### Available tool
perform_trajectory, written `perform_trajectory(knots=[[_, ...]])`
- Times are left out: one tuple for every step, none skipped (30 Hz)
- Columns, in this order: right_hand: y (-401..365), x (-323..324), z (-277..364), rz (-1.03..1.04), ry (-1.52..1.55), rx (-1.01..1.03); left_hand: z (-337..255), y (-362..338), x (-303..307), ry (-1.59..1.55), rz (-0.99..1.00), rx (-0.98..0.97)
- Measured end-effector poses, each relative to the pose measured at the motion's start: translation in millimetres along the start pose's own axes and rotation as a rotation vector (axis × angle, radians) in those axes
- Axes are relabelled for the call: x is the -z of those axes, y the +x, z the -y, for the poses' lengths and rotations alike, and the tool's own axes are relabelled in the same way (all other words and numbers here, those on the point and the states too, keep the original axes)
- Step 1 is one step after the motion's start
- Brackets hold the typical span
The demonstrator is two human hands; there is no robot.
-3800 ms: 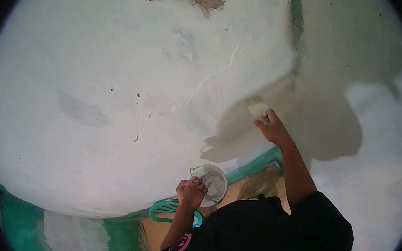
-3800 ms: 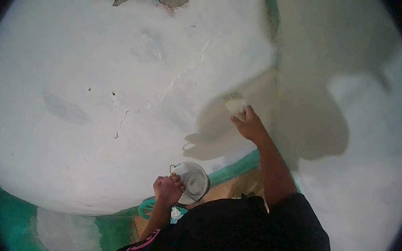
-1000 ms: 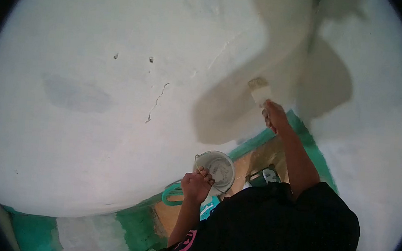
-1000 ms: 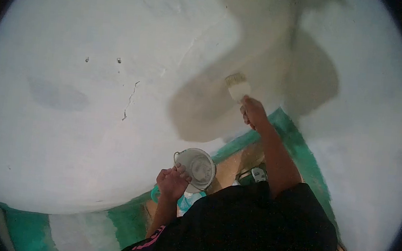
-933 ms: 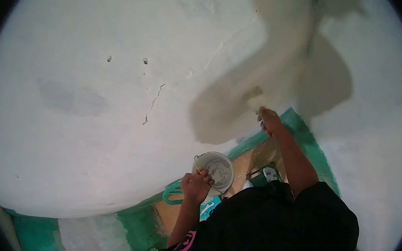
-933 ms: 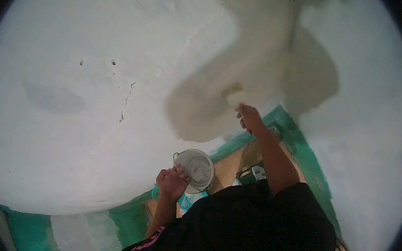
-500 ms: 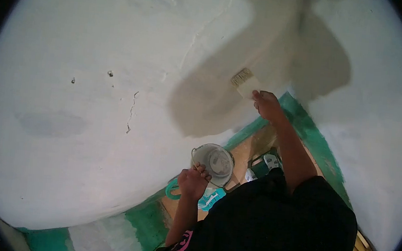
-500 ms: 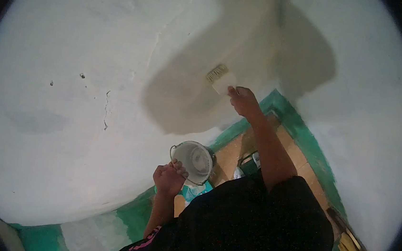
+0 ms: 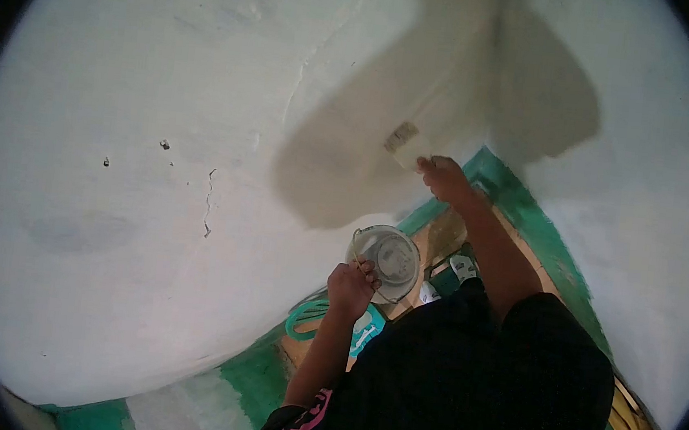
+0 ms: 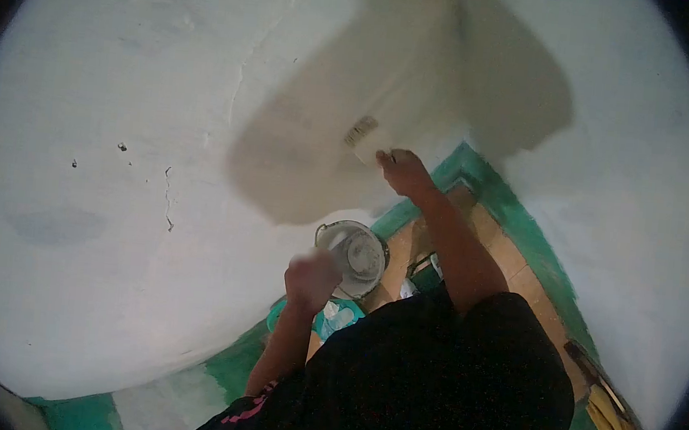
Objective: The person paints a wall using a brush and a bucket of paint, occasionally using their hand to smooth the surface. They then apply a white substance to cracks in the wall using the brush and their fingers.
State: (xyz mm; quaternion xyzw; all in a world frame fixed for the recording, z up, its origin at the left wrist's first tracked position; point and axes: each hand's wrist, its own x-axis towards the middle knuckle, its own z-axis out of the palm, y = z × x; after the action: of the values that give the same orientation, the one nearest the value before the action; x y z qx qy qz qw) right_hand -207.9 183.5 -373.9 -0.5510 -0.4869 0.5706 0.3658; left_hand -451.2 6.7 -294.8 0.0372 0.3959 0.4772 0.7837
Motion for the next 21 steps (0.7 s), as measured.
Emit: perform_trajectory(knots=[[-4, 4, 11, 0.001, 0.002, -0.004, 0, -1, -1, -0.020, 0.003, 0.011], [-11, 12, 35, 0.032, 0.159, -0.056, 1, -2, -1, -0.019, 0.001, 0.011], [-13, 17, 49, 0.062, 0.316, -0.104, 0, -2, -2, -0.028, -0.006, 0.010], [-7, 19, 42, 0.058, 0.316, -0.097, 1, -1, -5, -0.035, -0.009, 0.009], [5, 18, 27, 0.010, 0.163, -0.009, 1, 0, -4, -0.032, -0.003, 0.007], [14, 18, 13, -0.039, 0.007, 0.079, 1, 1, -1, -0.031, 0.018, 0.001], [16, 18, 2, -0.040, 0.011, 0.085, 4, 0, -1, -0.026, 0.034, -0.008], [14, 19, -7, 0.016, -0.004, -0.090, 5, -1, -3, -0.023, 0.041, -0.008], [13, 18, -16, 0.071, -0.018, -0.264, 6, -2, -4, -0.021, 0.021, -0.003], [14, 16, -24, 0.069, -0.019, -0.255, 6, -2, -5, -0.020, 0.000, -0.003], [10, 13, -24, 0.049, -0.132, -0.270, 6, -2, -4, -0.019, 0.007, -0.008], [10, 10, -23, 0.035, -0.244, -0.283, 6, -3, -3, -0.025, 0.011, -0.013], [13, 10, -21, 0.040, -0.246, -0.277, 7, -3, -1, -0.032, 0.012, -0.017], [5, 14, 3, 0.059, -0.204, -0.216, 8, -5, -7, -0.034, 0.008, -0.026], [-4, 19, 30, 0.074, -0.161, -0.158, 8, -8, -18, -0.009, -0.050, -0.031], [-16, 25, 52, 0.074, -0.161, -0.158, 7, -10, -25, 0.016, -0.107, -0.033], [-30, 31, 73, 0.081, -0.003, -0.080, 7, -11, -26, 0.014, -0.107, -0.031], [-41, 33, 88, 0.083, 0.156, -0.002, 6, -12, -26, 0.006, -0.117, -0.036], [-47, 32, 98, 0.082, 0.148, -0.003, 6, -13, -26, -0.009, -0.126, -0.043], [-52, 31, 107, 0.061, 0.273, -0.005, 7, -12, -20, -0.017, -0.122, -0.043], [-52, 30, 110, 0.048, 0.399, -0.007, 6, -9, -8, -0.044, -0.041, -0.040]])
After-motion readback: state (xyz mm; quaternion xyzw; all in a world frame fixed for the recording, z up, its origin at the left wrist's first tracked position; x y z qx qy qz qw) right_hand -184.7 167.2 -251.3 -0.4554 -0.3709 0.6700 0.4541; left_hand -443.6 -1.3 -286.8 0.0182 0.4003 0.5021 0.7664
